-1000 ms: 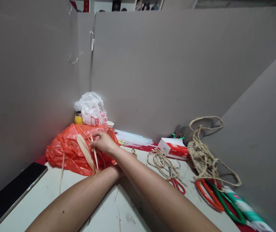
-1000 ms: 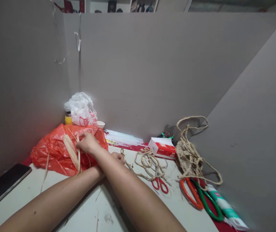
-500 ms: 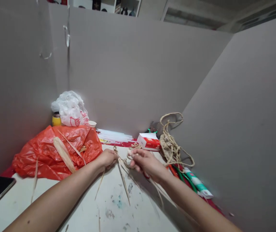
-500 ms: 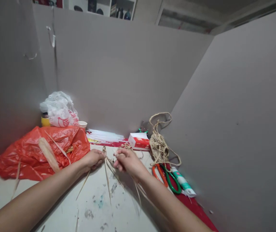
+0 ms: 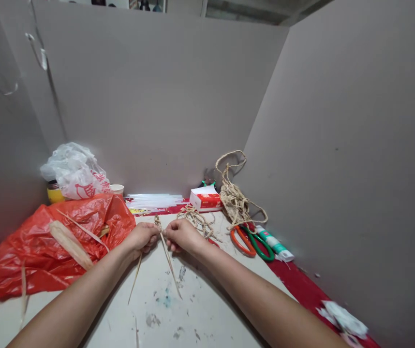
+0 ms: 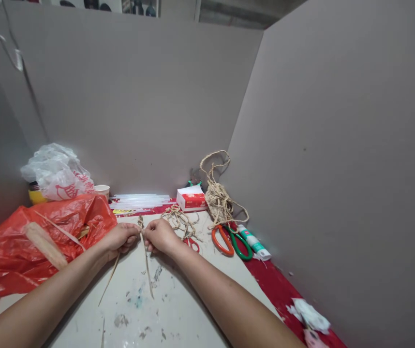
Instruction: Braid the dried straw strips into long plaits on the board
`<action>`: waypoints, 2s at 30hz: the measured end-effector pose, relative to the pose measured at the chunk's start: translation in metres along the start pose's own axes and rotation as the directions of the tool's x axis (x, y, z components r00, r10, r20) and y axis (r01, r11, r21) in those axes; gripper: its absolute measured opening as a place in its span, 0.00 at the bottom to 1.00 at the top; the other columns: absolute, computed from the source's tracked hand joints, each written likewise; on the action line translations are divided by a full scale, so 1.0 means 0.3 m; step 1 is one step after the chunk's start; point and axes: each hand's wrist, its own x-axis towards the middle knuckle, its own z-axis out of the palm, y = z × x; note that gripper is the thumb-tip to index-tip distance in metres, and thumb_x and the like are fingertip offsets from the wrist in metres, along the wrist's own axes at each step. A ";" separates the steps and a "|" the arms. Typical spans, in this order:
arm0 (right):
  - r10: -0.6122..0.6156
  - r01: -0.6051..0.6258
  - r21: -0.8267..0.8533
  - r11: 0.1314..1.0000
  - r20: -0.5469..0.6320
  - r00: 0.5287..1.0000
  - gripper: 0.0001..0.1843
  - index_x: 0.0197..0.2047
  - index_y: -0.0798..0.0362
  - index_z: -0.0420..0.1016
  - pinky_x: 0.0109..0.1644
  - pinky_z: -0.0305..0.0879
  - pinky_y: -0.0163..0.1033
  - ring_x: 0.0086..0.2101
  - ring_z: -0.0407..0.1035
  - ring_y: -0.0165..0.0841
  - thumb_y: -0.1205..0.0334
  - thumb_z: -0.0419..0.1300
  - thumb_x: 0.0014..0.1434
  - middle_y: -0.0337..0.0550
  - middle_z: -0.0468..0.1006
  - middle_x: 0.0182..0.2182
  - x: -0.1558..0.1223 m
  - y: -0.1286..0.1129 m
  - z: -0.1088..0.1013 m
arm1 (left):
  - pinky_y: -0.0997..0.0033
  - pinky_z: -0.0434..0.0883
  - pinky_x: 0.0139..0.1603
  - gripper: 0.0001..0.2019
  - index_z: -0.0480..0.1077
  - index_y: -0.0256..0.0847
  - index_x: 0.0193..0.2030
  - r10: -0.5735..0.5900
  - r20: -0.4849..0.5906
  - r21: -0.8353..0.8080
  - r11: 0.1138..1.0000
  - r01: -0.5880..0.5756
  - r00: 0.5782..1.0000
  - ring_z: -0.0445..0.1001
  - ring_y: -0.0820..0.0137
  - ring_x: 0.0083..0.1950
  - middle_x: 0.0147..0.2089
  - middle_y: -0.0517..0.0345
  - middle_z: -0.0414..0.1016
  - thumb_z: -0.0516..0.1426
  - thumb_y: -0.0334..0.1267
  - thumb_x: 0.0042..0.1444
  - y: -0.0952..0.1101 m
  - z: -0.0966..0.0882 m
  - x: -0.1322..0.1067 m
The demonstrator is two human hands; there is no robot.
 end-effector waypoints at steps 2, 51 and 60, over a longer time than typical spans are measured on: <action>0.038 -0.038 0.035 0.999 -0.010 0.999 0.05 0.26 0.55 0.63 0.12 0.51 0.24 0.11 0.60 0.22 0.68 0.56 0.51 0.33 0.69 0.13 0.004 0.013 0.002 | 0.79 0.37 0.15 0.11 0.59 0.41 0.24 0.002 -0.001 -0.005 1.000 -0.002 1.000 0.42 0.83 0.13 0.13 0.72 0.51 0.58 0.42 0.42 0.001 0.001 0.001; 0.143 -0.189 0.129 0.973 0.304 0.942 0.06 0.23 0.58 0.69 0.11 0.37 0.27 0.10 0.47 0.18 0.68 0.58 0.50 0.33 0.69 0.14 0.011 0.006 -0.097 | 0.81 0.38 0.13 0.13 0.61 0.39 0.23 0.005 0.048 0.046 0.999 -0.007 0.999 0.40 0.84 0.13 0.13 0.72 0.51 0.60 0.42 0.43 0.035 0.004 -0.002; 0.198 -0.230 0.055 0.972 0.345 0.918 0.07 0.25 0.59 0.71 0.11 0.37 0.26 0.09 0.47 0.18 0.69 0.54 0.51 0.35 0.70 0.14 -0.002 -0.026 -0.091 | 0.79 0.40 0.13 0.11 0.65 0.37 0.25 0.069 -0.057 0.126 0.990 -0.062 0.996 0.45 0.85 0.12 0.15 0.66 0.63 0.58 0.42 0.44 0.012 0.032 -0.003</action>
